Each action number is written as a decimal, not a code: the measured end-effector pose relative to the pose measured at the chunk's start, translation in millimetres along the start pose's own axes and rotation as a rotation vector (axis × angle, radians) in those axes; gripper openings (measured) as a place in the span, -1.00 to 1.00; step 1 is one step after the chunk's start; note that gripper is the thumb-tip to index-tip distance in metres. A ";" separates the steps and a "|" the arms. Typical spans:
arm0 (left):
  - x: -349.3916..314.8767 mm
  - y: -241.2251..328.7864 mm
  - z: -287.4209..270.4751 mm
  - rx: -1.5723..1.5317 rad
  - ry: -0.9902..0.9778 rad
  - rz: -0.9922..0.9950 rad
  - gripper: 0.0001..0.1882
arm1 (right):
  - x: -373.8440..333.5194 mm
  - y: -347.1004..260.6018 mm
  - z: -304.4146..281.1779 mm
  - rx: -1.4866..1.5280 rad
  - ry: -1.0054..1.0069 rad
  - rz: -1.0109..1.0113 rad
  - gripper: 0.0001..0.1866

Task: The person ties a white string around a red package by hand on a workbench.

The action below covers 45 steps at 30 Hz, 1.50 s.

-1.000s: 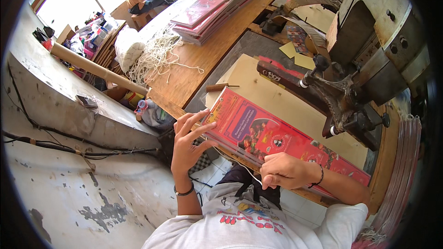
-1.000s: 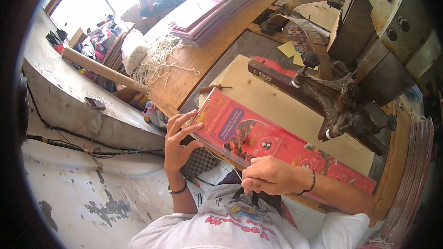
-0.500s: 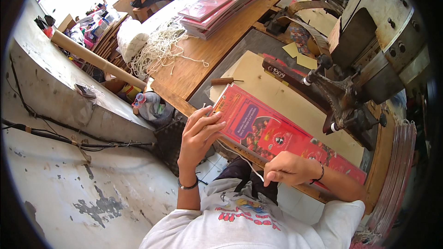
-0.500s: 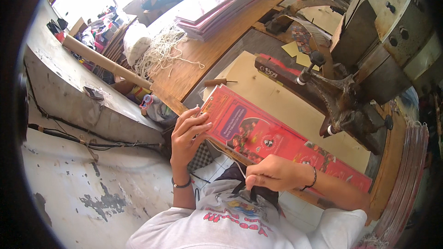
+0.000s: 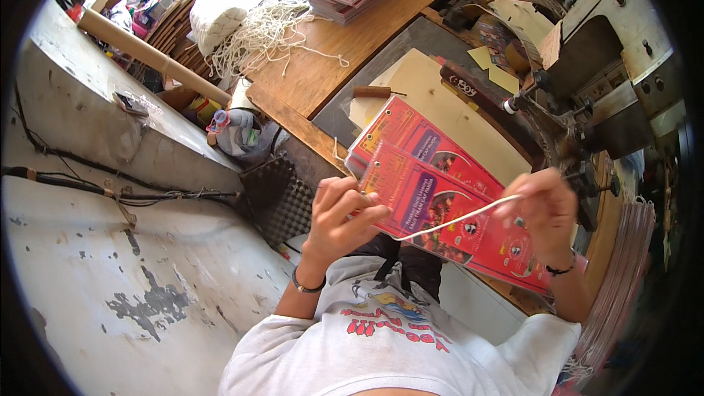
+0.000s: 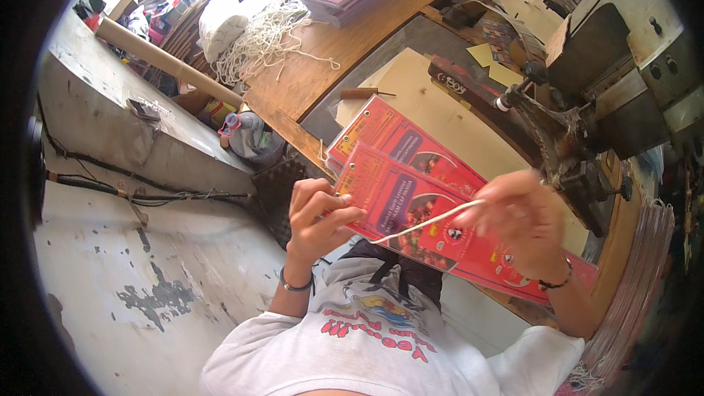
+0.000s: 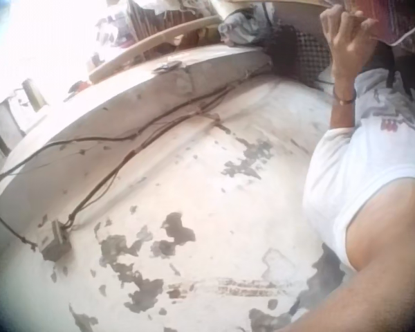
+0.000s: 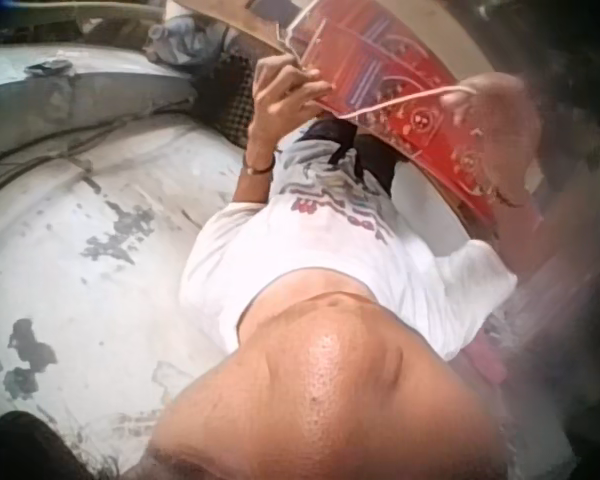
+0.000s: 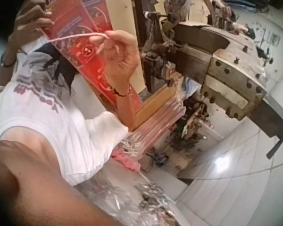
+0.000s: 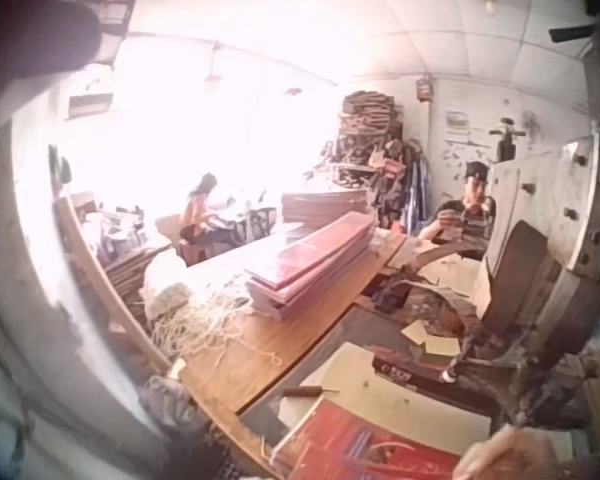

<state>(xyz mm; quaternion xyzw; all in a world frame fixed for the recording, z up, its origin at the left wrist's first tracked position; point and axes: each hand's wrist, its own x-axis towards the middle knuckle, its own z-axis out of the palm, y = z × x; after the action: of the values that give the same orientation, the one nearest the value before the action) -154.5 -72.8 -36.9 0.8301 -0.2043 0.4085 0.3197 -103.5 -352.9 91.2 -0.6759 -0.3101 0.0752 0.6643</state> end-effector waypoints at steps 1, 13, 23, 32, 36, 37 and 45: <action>-2.2 4.3 0.3 -0.016 -0.028 -0.005 -0.64 | -0.1 -3.9 -6.7 0.000 0.068 -0.053 -0.89; 6.8 31.8 11.1 -0.186 -0.199 0.003 -0.59 | 8.0 -65.2 -68.6 0.117 0.312 -0.384 -0.48; -1.7 54.1 17.8 -0.214 -0.274 0.028 -0.65 | 33.6 56.0 15.9 -0.112 -0.085 -0.010 -0.68; -20.4 54.2 9.6 -0.678 -0.119 -0.427 -0.54 | 24.1 76.6 21.9 -0.013 -0.085 0.197 -0.73; -13.4 37.3 7.8 -0.493 -0.216 -0.210 -0.49 | 23.6 85.8 16.9 -0.050 -0.147 0.100 -0.74; -5.8 32.7 5.5 -0.438 -0.237 -0.141 -0.49 | 22.7 86.8 14.8 -0.067 -0.145 0.110 -0.75; -9.6 24.5 12.8 -0.485 -0.328 -0.308 -0.64 | 28.3 83.9 8.9 -0.313 -0.087 -0.164 -0.87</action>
<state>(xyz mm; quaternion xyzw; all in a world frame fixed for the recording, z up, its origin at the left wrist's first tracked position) -167.8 -98.4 -41.6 0.8058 -0.2166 0.1558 0.5287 -58.7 -324.4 19.7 -0.7395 -0.4006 0.0009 0.5410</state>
